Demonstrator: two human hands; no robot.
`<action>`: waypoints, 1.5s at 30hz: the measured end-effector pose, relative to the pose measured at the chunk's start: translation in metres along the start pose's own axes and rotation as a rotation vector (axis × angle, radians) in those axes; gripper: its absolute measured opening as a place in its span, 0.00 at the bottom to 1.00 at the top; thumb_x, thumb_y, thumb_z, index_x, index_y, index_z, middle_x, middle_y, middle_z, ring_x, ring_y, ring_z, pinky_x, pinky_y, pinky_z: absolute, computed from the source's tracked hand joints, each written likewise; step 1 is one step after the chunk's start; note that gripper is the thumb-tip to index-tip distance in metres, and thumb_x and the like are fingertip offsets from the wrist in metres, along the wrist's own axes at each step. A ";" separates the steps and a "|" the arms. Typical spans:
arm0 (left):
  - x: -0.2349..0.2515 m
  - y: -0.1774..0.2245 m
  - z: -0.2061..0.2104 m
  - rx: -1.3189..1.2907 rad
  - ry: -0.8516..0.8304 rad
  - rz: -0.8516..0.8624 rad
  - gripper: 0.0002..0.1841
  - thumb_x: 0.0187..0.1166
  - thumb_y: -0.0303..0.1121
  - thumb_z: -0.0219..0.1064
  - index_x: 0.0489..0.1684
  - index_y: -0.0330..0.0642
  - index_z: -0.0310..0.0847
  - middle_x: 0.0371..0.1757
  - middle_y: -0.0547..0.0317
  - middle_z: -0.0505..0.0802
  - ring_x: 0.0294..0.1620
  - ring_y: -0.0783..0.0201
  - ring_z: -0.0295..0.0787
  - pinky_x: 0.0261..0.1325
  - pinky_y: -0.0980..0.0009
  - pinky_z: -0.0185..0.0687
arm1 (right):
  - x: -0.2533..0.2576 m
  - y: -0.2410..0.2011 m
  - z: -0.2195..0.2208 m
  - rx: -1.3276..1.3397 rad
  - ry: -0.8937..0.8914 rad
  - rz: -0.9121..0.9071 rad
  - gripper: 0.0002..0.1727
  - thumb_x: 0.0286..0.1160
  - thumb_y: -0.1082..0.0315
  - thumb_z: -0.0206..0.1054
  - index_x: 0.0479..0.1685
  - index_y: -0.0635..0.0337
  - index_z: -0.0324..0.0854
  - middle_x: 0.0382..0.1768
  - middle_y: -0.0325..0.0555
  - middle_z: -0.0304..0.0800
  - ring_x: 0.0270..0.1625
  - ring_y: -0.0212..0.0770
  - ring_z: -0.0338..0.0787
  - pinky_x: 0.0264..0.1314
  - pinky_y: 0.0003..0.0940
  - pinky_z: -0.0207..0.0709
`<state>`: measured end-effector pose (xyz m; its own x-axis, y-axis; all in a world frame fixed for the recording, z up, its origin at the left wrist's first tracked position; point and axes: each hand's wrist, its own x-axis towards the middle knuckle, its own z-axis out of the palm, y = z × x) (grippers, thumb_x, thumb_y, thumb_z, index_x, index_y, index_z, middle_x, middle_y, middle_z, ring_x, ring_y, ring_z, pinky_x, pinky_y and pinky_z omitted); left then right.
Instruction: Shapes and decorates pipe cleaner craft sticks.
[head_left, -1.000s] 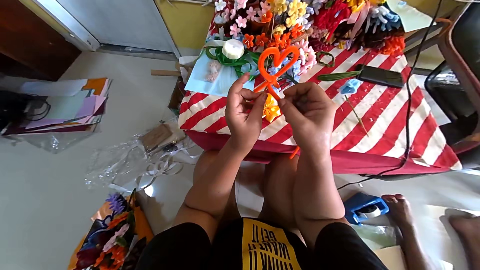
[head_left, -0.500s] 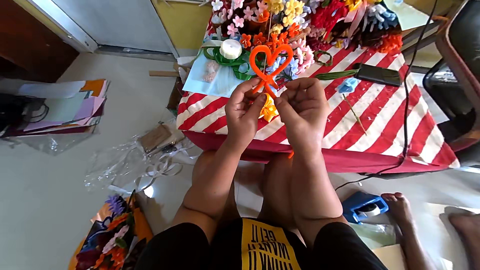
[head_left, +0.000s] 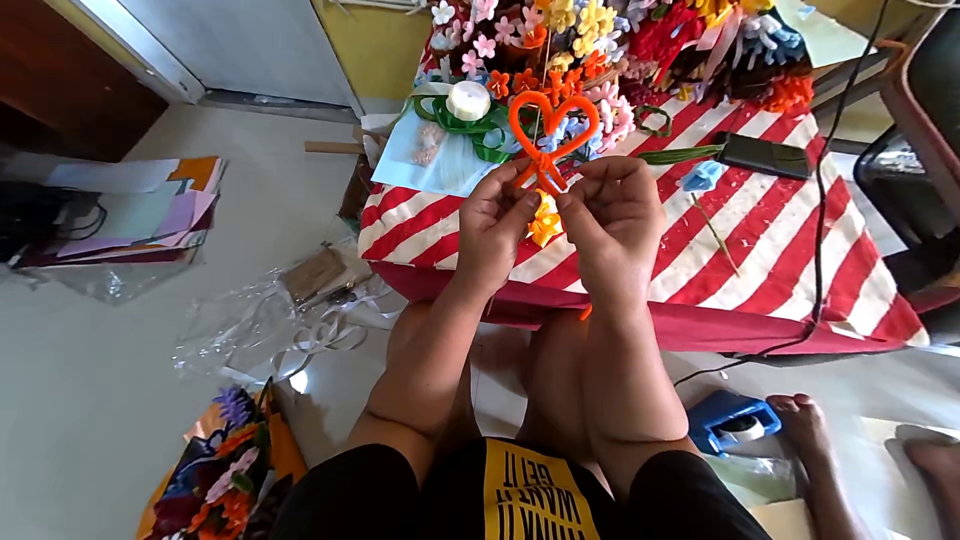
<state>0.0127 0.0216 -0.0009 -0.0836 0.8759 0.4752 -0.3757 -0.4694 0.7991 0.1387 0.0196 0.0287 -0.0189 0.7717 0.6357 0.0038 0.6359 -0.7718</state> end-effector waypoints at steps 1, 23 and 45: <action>0.000 0.001 -0.001 0.008 -0.007 -0.006 0.18 0.83 0.21 0.59 0.68 0.45 0.80 0.33 0.64 0.87 0.19 0.79 0.74 0.18 0.86 0.68 | 0.000 -0.001 -0.001 -0.019 -0.010 0.004 0.17 0.71 0.80 0.63 0.58 0.63 0.72 0.28 0.30 0.80 0.22 0.18 0.74 0.22 0.11 0.69; 0.001 0.016 -0.003 -0.402 -0.106 -0.222 0.13 0.84 0.20 0.56 0.55 0.43 0.84 0.28 0.63 0.84 0.16 0.79 0.71 0.15 0.87 0.62 | 0.011 0.028 -0.012 -0.276 -0.072 -0.377 0.08 0.82 0.78 0.61 0.52 0.74 0.81 0.43 0.49 0.79 0.40 0.27 0.81 0.44 0.16 0.78; -0.005 0.003 0.005 -0.556 -0.221 -0.331 0.10 0.82 0.22 0.58 0.45 0.45 0.87 0.27 0.65 0.86 0.17 0.80 0.74 0.17 0.87 0.66 | 0.015 0.037 -0.018 -0.153 0.009 -0.293 0.05 0.81 0.78 0.61 0.40 0.70 0.81 0.41 0.43 0.82 0.45 0.23 0.84 0.52 0.16 0.79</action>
<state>0.0166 0.0152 0.0011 0.2858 0.8921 0.3499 -0.7720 -0.0020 0.6357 0.1564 0.0545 0.0099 -0.0327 0.5557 0.8307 0.1497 0.8245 -0.5457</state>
